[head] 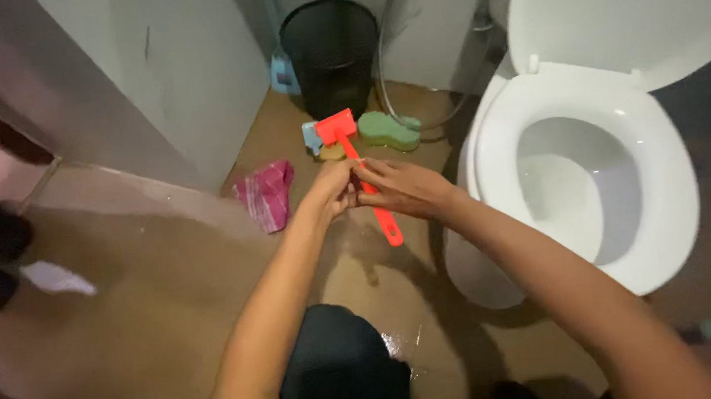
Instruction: The person cleans the inner rim and bowl of a toilet using a red scraper tool.
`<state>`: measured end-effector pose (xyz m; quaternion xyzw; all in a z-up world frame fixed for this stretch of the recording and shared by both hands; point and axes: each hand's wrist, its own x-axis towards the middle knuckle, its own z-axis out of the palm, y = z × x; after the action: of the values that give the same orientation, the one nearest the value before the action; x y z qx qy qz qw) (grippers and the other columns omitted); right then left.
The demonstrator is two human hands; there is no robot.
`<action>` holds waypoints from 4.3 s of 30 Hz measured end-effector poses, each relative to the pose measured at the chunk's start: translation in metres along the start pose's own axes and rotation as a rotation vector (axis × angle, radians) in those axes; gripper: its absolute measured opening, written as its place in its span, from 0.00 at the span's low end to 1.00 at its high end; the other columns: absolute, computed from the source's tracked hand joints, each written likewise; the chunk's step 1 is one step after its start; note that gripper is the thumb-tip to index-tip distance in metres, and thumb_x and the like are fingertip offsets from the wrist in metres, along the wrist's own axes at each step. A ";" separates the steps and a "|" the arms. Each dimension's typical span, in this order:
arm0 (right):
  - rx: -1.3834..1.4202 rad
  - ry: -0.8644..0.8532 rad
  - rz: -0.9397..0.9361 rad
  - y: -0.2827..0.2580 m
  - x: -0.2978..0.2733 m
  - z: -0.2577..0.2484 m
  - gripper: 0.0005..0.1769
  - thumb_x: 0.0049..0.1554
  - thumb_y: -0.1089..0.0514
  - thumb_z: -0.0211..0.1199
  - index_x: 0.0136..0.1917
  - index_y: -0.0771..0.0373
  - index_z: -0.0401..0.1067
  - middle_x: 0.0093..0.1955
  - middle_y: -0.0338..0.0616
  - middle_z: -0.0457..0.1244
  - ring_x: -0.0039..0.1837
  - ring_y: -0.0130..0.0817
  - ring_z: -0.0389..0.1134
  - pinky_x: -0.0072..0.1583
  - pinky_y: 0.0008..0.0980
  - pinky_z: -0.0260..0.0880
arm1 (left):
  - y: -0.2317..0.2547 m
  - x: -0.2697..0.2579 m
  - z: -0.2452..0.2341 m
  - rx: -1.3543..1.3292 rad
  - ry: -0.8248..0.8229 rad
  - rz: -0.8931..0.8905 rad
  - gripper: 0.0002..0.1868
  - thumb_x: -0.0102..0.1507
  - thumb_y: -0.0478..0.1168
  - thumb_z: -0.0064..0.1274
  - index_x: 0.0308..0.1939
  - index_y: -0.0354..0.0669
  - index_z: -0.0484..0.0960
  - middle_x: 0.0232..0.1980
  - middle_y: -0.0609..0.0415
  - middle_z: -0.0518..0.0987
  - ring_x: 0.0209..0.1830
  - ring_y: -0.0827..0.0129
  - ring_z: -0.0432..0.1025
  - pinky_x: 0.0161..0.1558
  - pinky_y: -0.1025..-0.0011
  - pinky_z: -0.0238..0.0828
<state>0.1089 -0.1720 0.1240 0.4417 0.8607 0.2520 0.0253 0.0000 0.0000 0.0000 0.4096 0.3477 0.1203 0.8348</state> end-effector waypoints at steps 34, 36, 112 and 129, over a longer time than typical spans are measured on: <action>0.355 0.108 0.611 -0.008 -0.197 -0.151 0.56 0.49 0.50 0.73 0.80 0.64 0.45 0.83 0.52 0.44 0.82 0.54 0.44 0.78 0.58 0.45 | -0.025 -0.112 0.258 0.484 -0.355 0.047 0.16 0.71 0.44 0.43 0.49 0.30 0.76 0.42 0.47 0.82 0.35 0.65 0.79 0.37 0.64 0.80; 0.359 0.058 0.641 -0.006 -0.204 -0.156 0.55 0.49 0.49 0.73 0.80 0.64 0.45 0.83 0.49 0.44 0.83 0.54 0.43 0.78 0.56 0.44 | -0.039 -0.100 0.263 0.516 -0.355 0.080 0.17 0.71 0.43 0.41 0.49 0.30 0.76 0.40 0.47 0.83 0.31 0.65 0.77 0.34 0.67 0.78; 0.415 0.110 0.915 -0.028 -0.289 -0.142 0.16 0.54 0.67 0.62 0.56 0.65 0.68 0.55 0.47 0.65 0.60 0.50 0.66 0.72 0.54 0.60 | -0.062 -0.210 0.350 1.539 -0.182 0.753 0.26 0.71 0.44 0.41 0.74 0.47 0.61 0.41 0.34 0.79 0.37 0.35 0.77 0.40 0.43 0.74; 0.434 0.234 1.045 0.004 -0.324 -0.116 0.09 0.62 0.68 0.59 0.55 0.68 0.64 0.62 0.58 0.63 0.77 0.58 0.57 0.77 0.55 0.54 | -0.066 -0.166 0.389 1.565 -0.194 0.822 0.34 0.66 0.35 0.41 0.78 0.43 0.55 0.38 0.34 0.78 0.32 0.36 0.77 0.35 0.42 0.75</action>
<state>0.2782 -0.4678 0.1689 0.7724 0.5573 0.0958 -0.2891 0.1379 -0.3556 0.1938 0.9635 0.0835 0.1030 0.2325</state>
